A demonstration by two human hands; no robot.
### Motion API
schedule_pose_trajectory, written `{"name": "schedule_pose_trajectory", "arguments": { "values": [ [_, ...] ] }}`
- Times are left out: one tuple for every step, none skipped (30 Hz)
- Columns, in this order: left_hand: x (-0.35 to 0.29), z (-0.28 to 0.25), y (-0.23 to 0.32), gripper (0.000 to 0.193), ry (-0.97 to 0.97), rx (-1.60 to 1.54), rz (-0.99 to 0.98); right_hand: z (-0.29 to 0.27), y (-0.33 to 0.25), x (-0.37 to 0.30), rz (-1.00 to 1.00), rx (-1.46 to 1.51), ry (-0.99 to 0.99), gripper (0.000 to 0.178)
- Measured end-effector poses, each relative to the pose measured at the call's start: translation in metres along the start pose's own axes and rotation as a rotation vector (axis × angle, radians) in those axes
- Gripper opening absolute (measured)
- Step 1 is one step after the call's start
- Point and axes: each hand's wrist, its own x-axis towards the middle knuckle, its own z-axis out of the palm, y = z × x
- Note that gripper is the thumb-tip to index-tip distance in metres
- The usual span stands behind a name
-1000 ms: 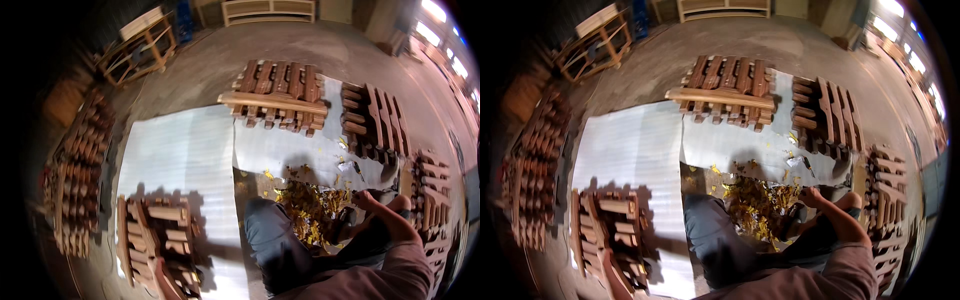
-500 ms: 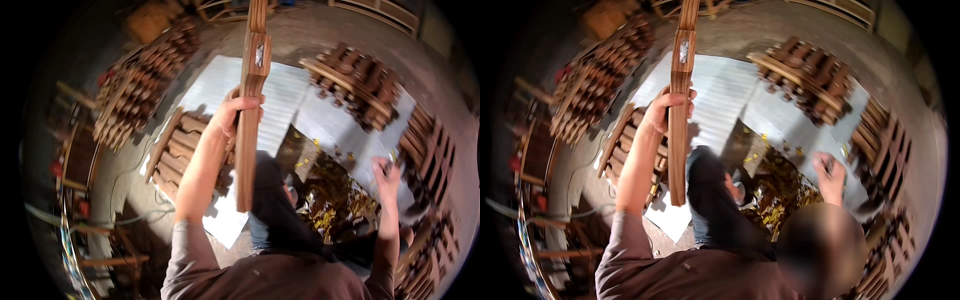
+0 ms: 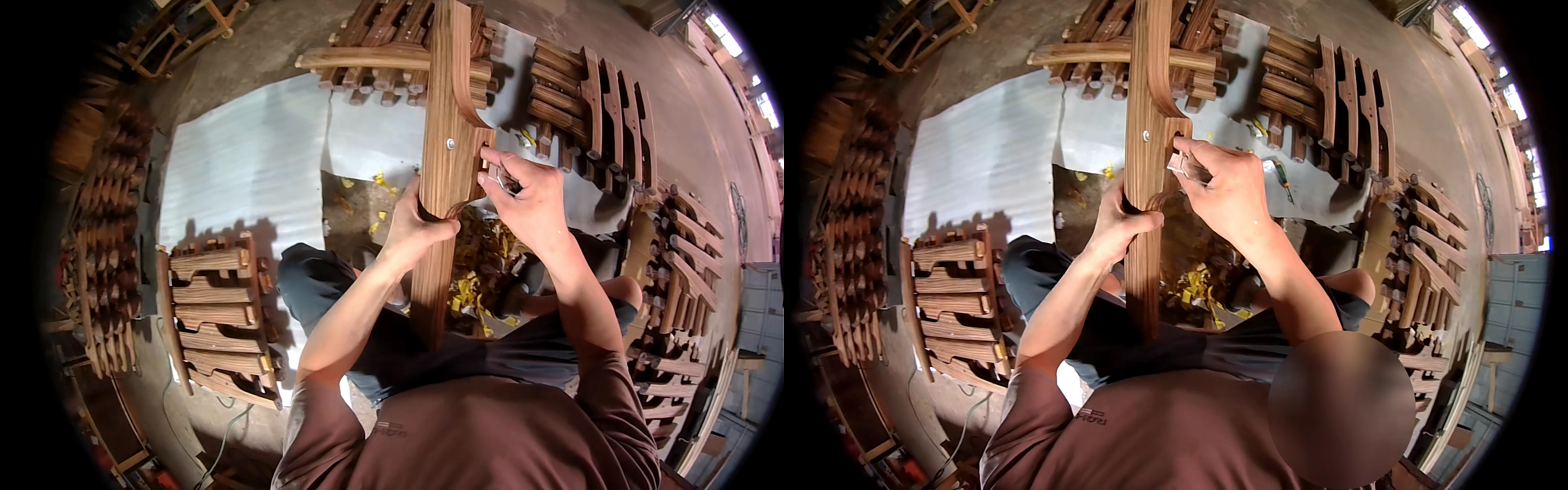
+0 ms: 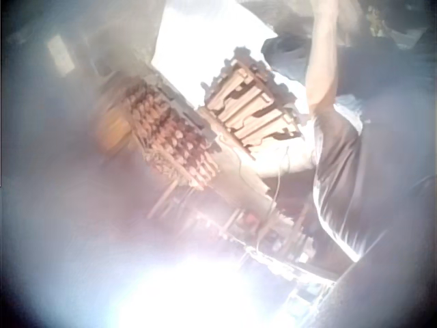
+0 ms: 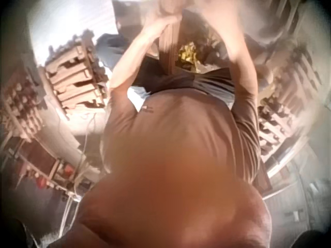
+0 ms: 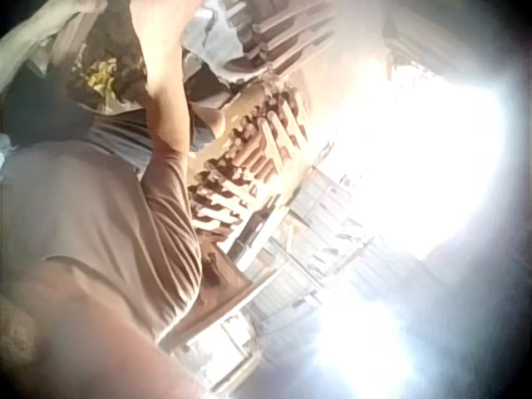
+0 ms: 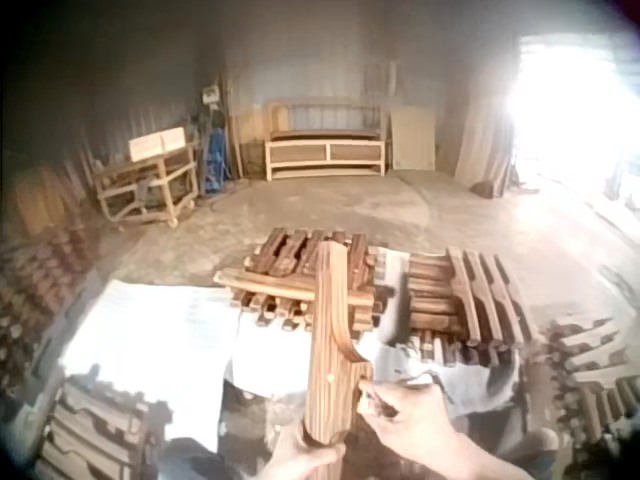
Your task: The person sands the surfaces of wooden rifle stocks by hand. They pick up individual stocks from a stack, apply sandpaper to various contoured areas, and place them back onto another stack.
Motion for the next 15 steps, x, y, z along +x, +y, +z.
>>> {"name": "schedule_pose_trajectory", "arguments": {
  "values": [
    [-0.001, -0.001, -0.003, 0.067, 0.011, 0.045, 0.013, 0.001, 0.002, 0.001, 0.021, -0.062, -0.032, 0.031],
    [0.000, -0.002, -0.007, 0.064, 0.046, 0.157, 0.039, 0.000, 0.003, 0.004, 0.037, -0.125, -0.072, 0.031],
    [-0.003, -0.004, -0.009, 0.063, 0.050, 0.158, 0.036, 0.001, 0.002, 0.004, 0.058, -0.181, -0.114, 0.031],
    [-0.004, -0.007, -0.010, 0.062, 0.056, 0.158, 0.035, 0.003, 0.000, 0.008, 0.086, -0.174, -0.141, 0.023],
    [-0.001, -0.008, -0.011, 0.062, 0.051, 0.157, 0.040, 0.006, 0.005, 0.010, 0.076, -0.185, -0.142, 0.020],
    [0.001, -0.011, -0.014, 0.063, 0.053, 0.192, 0.031, 0.010, 0.012, 0.011, 0.064, -0.195, -0.144, 0.016],
    [-0.002, -0.011, -0.017, 0.064, 0.071, 0.218, 0.015, 0.013, 0.018, 0.009, 0.052, -0.204, -0.148, 0.013],
    [-0.002, -0.014, -0.016, 0.064, 0.089, 0.260, 0.008, 0.020, 0.018, 0.008, 0.082, -0.164, -0.117, 0.011],
    [-0.002, -0.016, -0.016, 0.065, 0.107, 0.302, 0.001, 0.025, 0.021, 0.006, 0.050, -0.176, -0.098, 0.011],
    [-0.003, -0.017, -0.018, 0.066, 0.123, 0.301, 0.003, 0.029, 0.023, 0.005, 0.018, -0.187, -0.079, 0.012],
    [-0.003, -0.018, -0.018, 0.066, 0.142, 0.302, 0.006, 0.032, 0.024, 0.004, -0.012, -0.193, -0.057, 0.012],
    [-0.004, -0.018, -0.018, 0.065, 0.158, 0.303, 0.009, 0.031, 0.022, 0.004, 0.055, -0.258, -0.151, 0.017],
    [-0.004, -0.018, -0.017, 0.065, 0.165, 0.311, -0.002, 0.031, 0.025, 0.005, 0.061, -0.235, -0.167, 0.017],
    [-0.004, -0.017, -0.016, 0.065, 0.170, 0.320, -0.012, 0.033, 0.029, 0.007, 0.069, -0.214, -0.180, 0.018],
    [-0.003, -0.018, -0.013, 0.066, 0.166, 0.335, -0.036, 0.033, 0.031, 0.008, 0.077, -0.194, -0.191, 0.018]
  ]
}}
